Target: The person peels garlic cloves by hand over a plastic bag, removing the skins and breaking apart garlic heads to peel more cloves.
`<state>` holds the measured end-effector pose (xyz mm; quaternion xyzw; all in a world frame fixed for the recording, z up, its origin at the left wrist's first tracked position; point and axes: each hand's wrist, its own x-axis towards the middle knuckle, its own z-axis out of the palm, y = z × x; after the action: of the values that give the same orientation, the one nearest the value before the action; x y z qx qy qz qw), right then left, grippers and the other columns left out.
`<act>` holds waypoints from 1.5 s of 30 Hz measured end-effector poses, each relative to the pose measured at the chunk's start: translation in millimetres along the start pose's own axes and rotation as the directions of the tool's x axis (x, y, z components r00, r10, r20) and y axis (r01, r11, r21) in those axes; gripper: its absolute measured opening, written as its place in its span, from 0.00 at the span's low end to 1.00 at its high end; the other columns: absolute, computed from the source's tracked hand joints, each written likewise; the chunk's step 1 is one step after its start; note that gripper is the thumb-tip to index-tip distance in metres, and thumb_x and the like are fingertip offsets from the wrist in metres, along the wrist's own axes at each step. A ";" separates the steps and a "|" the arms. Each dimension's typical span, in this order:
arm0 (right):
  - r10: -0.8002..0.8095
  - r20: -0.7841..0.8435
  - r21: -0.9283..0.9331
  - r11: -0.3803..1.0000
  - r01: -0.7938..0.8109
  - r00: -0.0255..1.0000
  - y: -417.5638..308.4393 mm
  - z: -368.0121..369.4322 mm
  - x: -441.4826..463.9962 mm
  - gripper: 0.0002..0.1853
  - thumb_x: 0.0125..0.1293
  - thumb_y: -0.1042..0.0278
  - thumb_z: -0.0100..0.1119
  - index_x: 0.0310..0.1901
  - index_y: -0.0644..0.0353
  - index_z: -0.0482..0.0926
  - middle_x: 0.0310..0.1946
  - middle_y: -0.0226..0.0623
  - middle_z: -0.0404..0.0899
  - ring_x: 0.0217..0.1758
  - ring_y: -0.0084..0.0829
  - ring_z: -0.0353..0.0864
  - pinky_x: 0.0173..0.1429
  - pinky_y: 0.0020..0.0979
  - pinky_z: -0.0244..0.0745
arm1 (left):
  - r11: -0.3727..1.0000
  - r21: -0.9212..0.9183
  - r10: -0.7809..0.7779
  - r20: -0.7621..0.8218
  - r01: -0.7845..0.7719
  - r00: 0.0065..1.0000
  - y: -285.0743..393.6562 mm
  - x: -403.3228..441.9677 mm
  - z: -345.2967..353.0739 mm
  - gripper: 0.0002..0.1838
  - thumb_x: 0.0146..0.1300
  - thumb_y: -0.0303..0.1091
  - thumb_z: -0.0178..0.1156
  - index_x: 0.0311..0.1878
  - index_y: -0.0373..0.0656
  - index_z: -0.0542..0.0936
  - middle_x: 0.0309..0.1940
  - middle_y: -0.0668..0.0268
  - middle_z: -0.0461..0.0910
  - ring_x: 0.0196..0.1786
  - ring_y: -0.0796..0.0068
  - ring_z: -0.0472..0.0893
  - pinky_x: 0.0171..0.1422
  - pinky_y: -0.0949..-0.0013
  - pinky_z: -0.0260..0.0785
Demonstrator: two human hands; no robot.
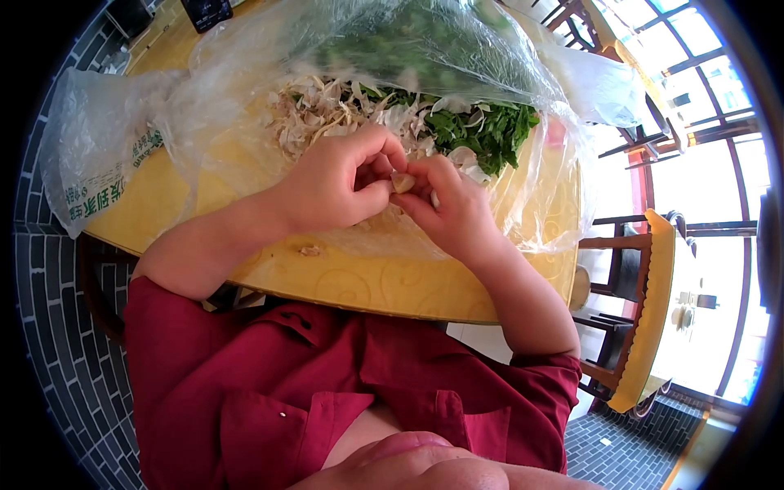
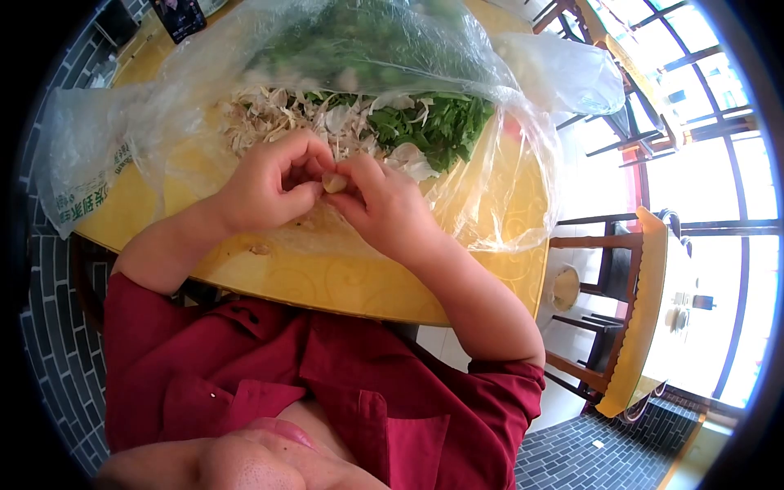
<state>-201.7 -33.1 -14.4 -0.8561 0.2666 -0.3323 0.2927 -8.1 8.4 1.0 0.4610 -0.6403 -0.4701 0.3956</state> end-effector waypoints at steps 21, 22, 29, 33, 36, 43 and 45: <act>0.090 0.038 0.053 0.994 -0.092 0.995 -4.6 -2.6 0.5 0.15 0.55 0.72 0.67 0.41 0.62 0.72 0.26 0.40 0.79 0.28 0.33 0.82 0.32 0.30 0.76 | 0.966 0.199 0.170 -0.014 -0.164 0.985 5.5 -0.5 -3.3 0.08 0.57 0.20 0.57 0.40 0.38 0.75 0.32 0.68 0.77 0.30 0.86 0.75 0.31 0.78 0.68; 0.085 0.031 0.047 0.995 -0.086 0.996 -5.6 -2.4 0.5 0.15 0.55 0.72 0.67 0.41 0.62 0.72 0.26 0.40 0.79 0.28 0.34 0.83 0.32 0.30 0.76 | 0.967 0.191 0.177 -0.042 -0.166 0.983 4.0 -0.4 -1.5 0.08 0.56 0.20 0.57 0.39 0.38 0.75 0.32 0.68 0.77 0.30 0.86 0.75 0.31 0.78 0.68; 0.083 0.015 0.035 0.996 -0.083 0.996 -5.9 0.6 -0.7 0.14 0.54 0.73 0.67 0.38 0.62 0.72 0.25 0.41 0.79 0.27 0.35 0.83 0.30 0.30 0.76 | 0.954 0.247 0.193 -0.074 -0.169 0.978 0.2 -0.8 1.4 0.07 0.54 0.20 0.58 0.38 0.38 0.76 0.29 0.68 0.76 0.30 0.84 0.75 0.31 0.77 0.68; 0.081 0.007 0.020 0.996 -0.081 0.997 -5.6 1.3 -1.5 0.15 0.53 0.72 0.68 0.37 0.62 0.71 0.25 0.41 0.79 0.27 0.35 0.83 0.30 0.30 0.76 | 0.951 0.254 0.202 -0.068 -0.178 0.977 -0.2 -0.9 1.6 0.07 0.54 0.20 0.58 0.37 0.38 0.77 0.29 0.67 0.77 0.30 0.84 0.76 0.31 0.77 0.68; 0.086 -0.008 0.028 0.996 -0.086 0.996 -3.0 2.5 -2.1 0.15 0.53 0.72 0.69 0.37 0.62 0.71 0.24 0.41 0.79 0.27 0.35 0.83 0.30 0.30 0.76 | 0.950 0.243 0.224 -0.089 -0.197 0.971 -2.2 -0.4 1.9 0.06 0.54 0.20 0.59 0.36 0.38 0.78 0.29 0.67 0.77 0.29 0.84 0.76 0.31 0.77 0.68; 0.098 -0.013 0.010 0.995 -0.098 0.995 -5.2 0.6 -2.1 0.15 0.52 0.72 0.69 0.36 0.62 0.71 0.25 0.41 0.78 0.26 0.36 0.82 0.30 0.31 0.75 | 0.959 0.253 0.161 -0.118 -0.127 0.980 -1.1 -0.9 0.0 0.04 0.54 0.21 0.60 0.34 0.37 0.77 0.26 0.67 0.78 0.28 0.83 0.77 0.30 0.76 0.69; 0.076 -0.001 0.015 0.997 -0.076 0.997 -9.3 -0.2 -0.9 0.15 0.52 0.72 0.70 0.36 0.63 0.71 0.25 0.42 0.78 0.26 0.36 0.81 0.29 0.31 0.75 | 0.944 0.304 0.170 -0.112 -0.129 0.979 0.6 -1.0 -0.6 0.03 0.54 0.22 0.60 0.33 0.37 0.76 0.26 0.67 0.78 0.28 0.83 0.77 0.29 0.76 0.68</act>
<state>-200.0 -26.2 -8.3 -0.8428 0.2967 -0.3236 0.3113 -7.4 9.3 1.7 0.4960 -0.7076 -0.3052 0.4001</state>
